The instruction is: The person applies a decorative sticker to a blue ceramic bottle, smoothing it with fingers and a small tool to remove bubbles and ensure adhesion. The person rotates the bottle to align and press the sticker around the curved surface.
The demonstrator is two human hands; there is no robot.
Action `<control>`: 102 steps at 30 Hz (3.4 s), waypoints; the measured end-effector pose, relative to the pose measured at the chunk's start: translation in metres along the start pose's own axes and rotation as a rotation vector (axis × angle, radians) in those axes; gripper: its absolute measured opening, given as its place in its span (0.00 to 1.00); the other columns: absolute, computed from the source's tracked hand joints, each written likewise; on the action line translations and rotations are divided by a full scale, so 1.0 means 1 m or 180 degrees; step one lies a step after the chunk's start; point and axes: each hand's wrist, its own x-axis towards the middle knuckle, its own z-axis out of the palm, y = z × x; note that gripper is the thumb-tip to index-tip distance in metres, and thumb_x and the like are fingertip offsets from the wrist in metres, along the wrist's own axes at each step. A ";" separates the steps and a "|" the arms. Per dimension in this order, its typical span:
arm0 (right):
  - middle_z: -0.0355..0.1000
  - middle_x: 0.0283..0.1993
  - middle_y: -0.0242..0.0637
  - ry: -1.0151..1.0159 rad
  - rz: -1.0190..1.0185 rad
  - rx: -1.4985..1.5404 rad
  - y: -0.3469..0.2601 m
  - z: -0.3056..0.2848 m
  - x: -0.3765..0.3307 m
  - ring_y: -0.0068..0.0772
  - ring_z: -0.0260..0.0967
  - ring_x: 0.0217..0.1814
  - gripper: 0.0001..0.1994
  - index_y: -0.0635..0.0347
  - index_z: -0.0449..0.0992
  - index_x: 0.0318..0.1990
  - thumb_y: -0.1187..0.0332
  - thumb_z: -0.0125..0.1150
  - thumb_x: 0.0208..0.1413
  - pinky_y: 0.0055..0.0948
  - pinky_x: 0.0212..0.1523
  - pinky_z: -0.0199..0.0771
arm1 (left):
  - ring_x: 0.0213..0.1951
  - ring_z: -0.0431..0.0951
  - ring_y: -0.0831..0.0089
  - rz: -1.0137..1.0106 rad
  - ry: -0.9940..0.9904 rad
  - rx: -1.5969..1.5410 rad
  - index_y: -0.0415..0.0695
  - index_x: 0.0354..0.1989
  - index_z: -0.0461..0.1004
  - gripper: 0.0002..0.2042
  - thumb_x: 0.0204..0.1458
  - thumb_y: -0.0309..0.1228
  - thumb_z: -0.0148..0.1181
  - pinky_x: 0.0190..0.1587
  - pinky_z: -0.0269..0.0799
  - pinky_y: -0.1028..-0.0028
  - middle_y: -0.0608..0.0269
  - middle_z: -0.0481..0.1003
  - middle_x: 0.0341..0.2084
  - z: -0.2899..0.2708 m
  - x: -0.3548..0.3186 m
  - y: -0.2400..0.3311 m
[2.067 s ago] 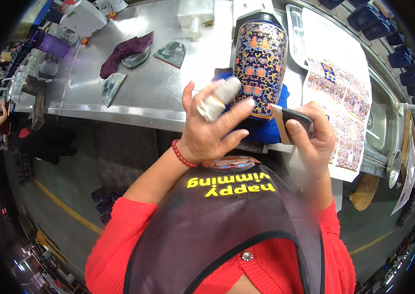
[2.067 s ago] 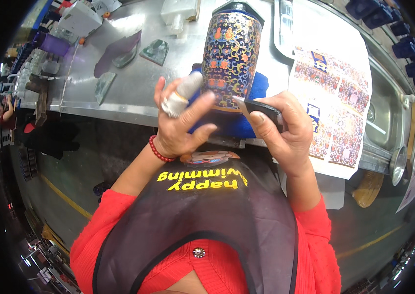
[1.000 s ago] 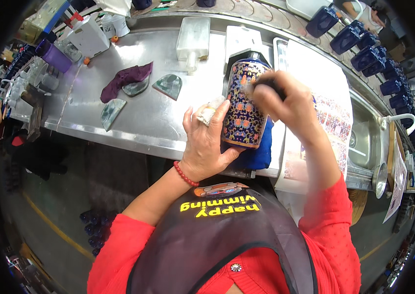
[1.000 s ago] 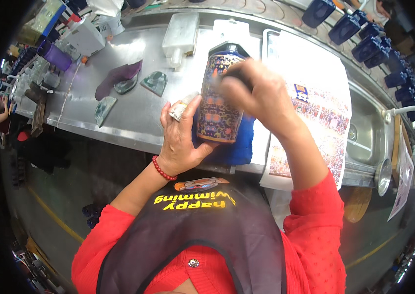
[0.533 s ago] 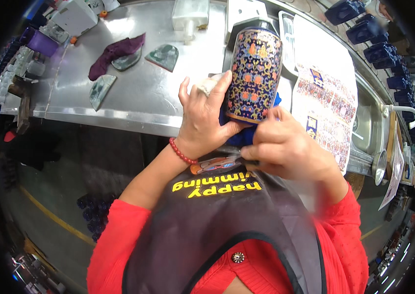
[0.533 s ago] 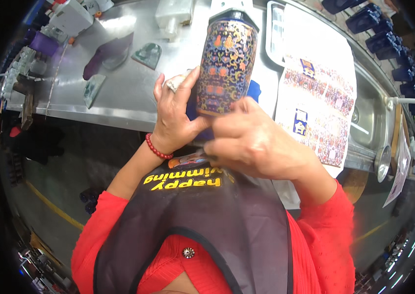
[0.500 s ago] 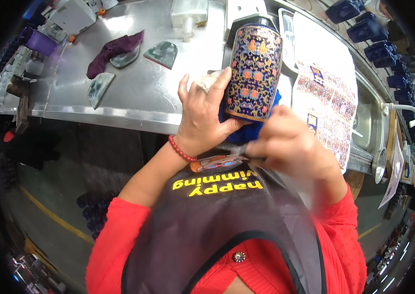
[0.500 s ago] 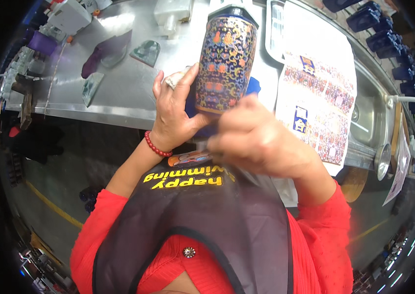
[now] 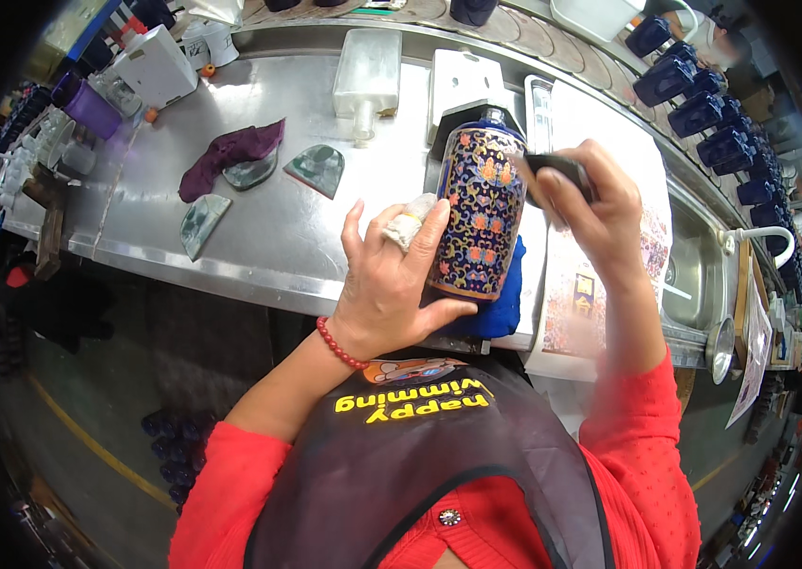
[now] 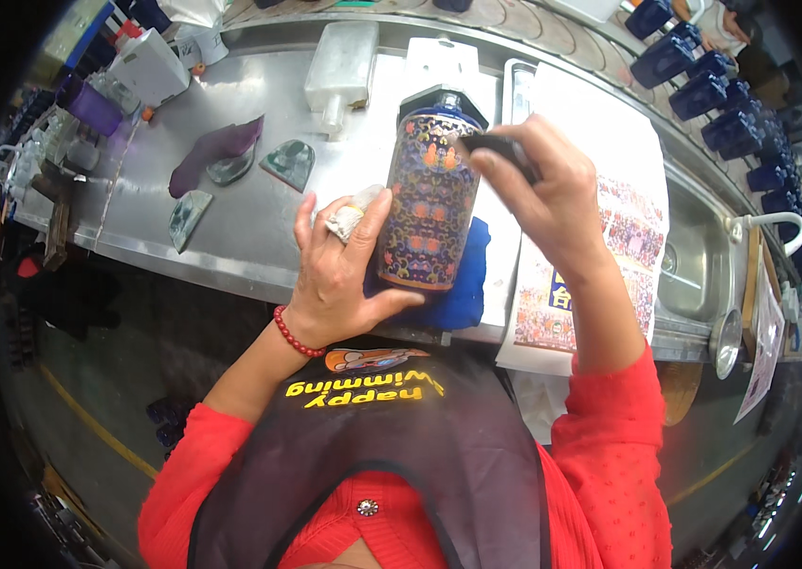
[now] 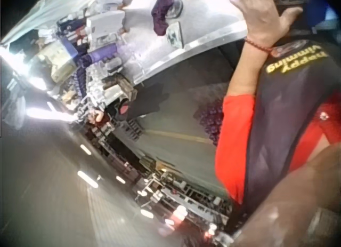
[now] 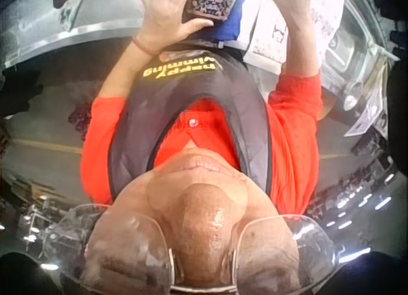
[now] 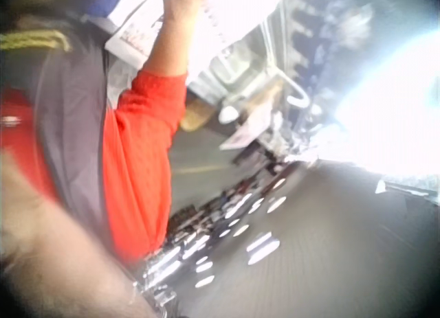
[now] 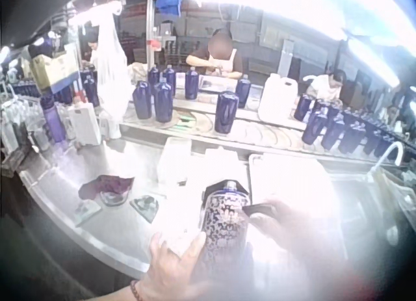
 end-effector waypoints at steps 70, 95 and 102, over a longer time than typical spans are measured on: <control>0.67 0.61 0.56 0.0048 -0.0645 -0.0852 0.024 0.037 -0.016 0.58 0.69 0.60 0.36 0.52 0.71 0.68 0.85 0.57 0.47 0.48 0.60 0.71 | 0.66 0.61 0.43 0.0090 -0.0053 -0.0027 0.33 0.70 0.62 0.48 0.59 0.70 0.43 0.70 0.41 0.37 0.42 0.70 0.60 0.013 0.084 -0.006; 0.66 0.63 0.57 0.0068 -0.0585 -0.0651 0.026 0.038 -0.019 0.60 0.68 0.62 0.36 0.55 0.70 0.68 0.86 0.56 0.46 0.48 0.61 0.71 | 0.63 0.64 0.43 0.0100 -0.0070 -0.0124 0.35 0.70 0.62 0.47 0.58 0.68 0.47 0.68 0.44 0.37 0.43 0.70 0.58 0.010 0.085 -0.006; 0.66 0.62 0.57 0.0080 -0.0614 -0.0747 0.025 0.038 -0.019 0.59 0.68 0.61 0.36 0.55 0.70 0.68 0.85 0.56 0.46 0.48 0.60 0.71 | 0.64 0.62 0.43 0.0152 0.0007 -0.0275 0.34 0.72 0.60 0.47 0.58 0.68 0.49 0.69 0.43 0.37 0.43 0.68 0.60 0.012 0.082 -0.011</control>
